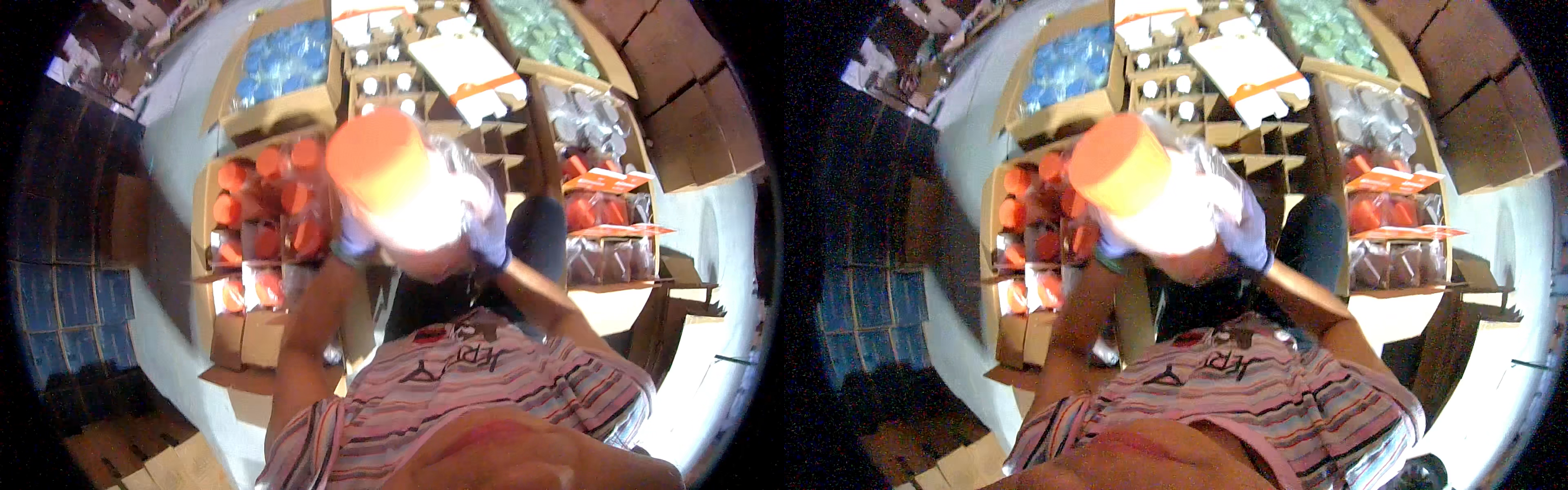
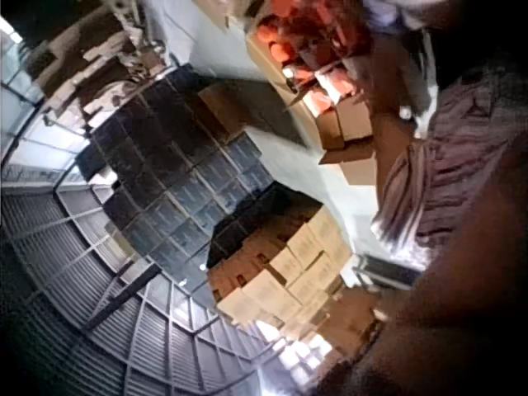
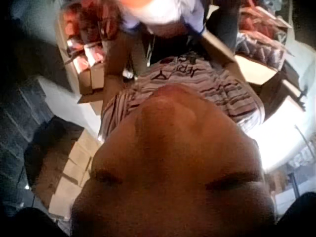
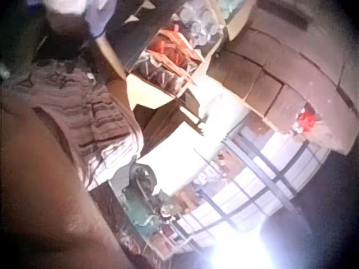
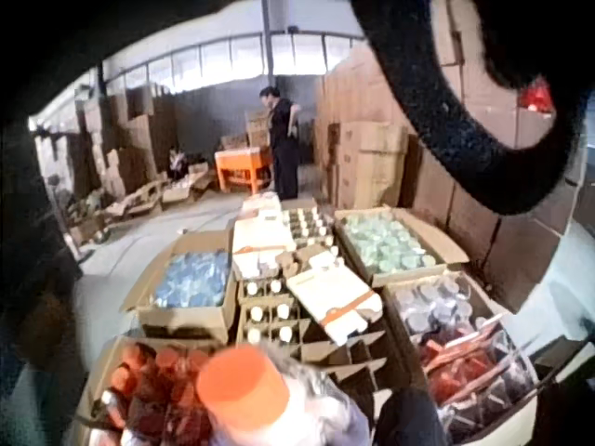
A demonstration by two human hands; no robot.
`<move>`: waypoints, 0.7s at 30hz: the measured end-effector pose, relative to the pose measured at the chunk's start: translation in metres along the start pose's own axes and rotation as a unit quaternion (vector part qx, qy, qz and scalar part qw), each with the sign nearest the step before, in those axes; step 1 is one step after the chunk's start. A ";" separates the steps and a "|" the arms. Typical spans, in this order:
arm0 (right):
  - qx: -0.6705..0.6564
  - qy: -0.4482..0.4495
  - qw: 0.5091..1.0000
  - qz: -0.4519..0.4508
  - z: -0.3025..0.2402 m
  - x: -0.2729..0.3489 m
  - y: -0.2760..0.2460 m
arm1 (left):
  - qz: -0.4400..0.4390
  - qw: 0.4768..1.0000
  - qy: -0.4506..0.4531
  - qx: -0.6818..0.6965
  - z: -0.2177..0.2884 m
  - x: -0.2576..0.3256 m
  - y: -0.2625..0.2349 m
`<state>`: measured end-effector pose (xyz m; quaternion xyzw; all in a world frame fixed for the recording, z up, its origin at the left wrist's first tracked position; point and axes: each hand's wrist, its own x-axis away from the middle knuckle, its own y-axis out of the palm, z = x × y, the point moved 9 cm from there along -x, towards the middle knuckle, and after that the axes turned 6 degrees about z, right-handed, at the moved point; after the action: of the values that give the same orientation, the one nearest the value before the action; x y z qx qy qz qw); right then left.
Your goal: The person picks up plastic bottles from boxes, removes protective plastic coverings from some, and places them back into designated compartments within cardboard boxes.
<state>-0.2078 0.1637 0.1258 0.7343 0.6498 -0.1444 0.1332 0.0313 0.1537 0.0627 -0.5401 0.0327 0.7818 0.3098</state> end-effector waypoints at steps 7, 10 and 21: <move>-0.052 -0.004 0.992 0.115 -0.016 -0.005 -0.105 | -0.240 0.806 -0.436 0.320 0.089 0.008 0.021; 0.006 -0.114 0.993 0.030 -0.050 -0.012 -0.115 | -0.220 0.746 -0.538 0.325 0.073 -0.041 -0.019; -0.107 0.061 0.975 -0.186 0.003 0.012 -0.143 | -0.501 0.847 0.138 0.115 0.279 -0.096 -0.014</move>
<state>-0.3484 0.1907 0.1176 0.5893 0.7936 -0.0511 0.1422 -0.1697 0.2299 0.2656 -0.5463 -0.1105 0.4283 0.7113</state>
